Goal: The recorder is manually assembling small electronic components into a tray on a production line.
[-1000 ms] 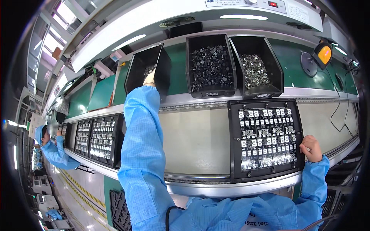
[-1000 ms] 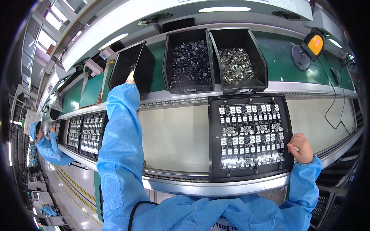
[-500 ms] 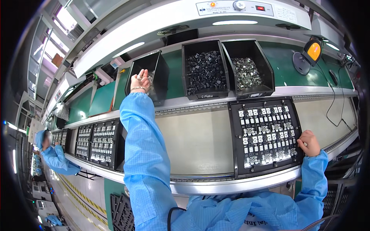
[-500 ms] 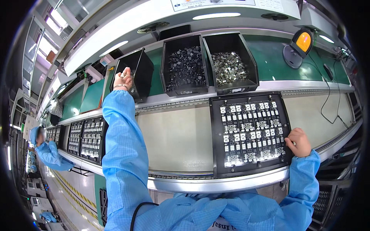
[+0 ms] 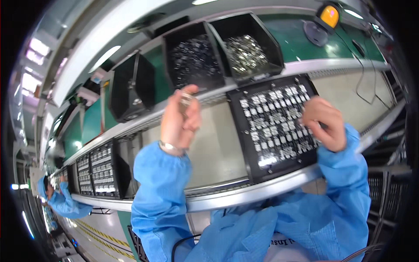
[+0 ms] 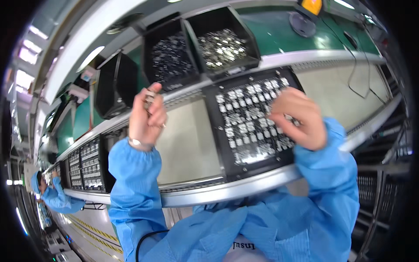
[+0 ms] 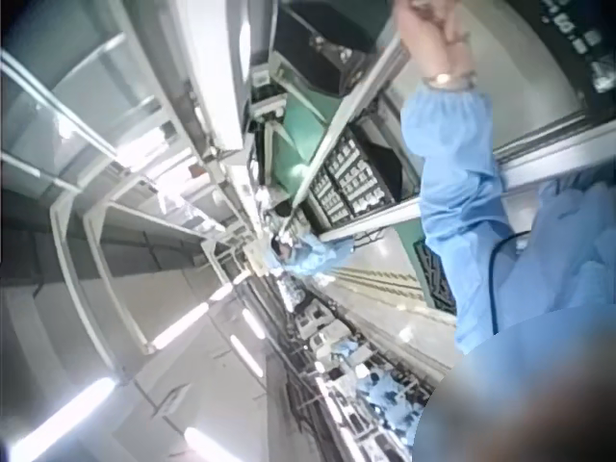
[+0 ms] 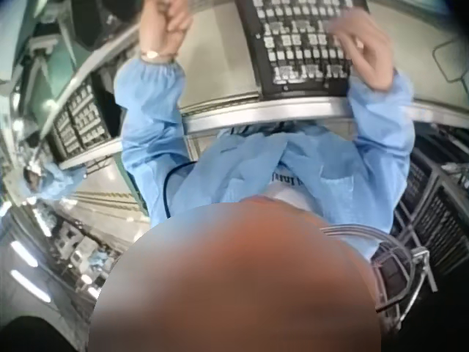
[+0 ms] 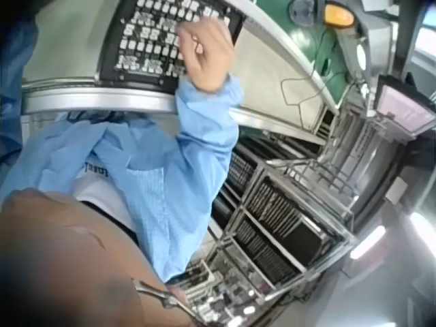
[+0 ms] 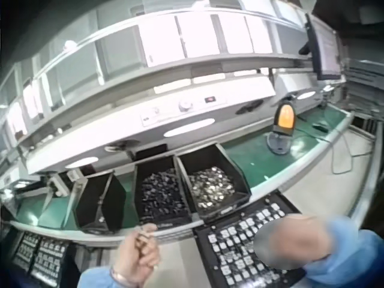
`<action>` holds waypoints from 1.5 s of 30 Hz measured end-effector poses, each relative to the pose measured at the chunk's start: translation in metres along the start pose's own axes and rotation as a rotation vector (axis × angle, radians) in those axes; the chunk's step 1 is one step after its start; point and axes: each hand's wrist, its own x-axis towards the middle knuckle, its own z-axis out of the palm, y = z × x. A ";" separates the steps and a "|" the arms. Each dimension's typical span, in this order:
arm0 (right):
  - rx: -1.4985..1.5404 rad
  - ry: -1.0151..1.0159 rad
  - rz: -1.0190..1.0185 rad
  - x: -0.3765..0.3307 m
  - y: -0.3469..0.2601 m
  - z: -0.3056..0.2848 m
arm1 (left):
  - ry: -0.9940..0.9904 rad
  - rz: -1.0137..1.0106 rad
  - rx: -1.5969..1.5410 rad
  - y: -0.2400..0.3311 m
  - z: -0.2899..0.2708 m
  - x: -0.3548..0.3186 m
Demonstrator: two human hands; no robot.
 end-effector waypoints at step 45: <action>-0.058 -0.254 0.294 0.086 0.051 0.146 | -0.013 -0.601 -0.397 -0.099 -0.034 -0.034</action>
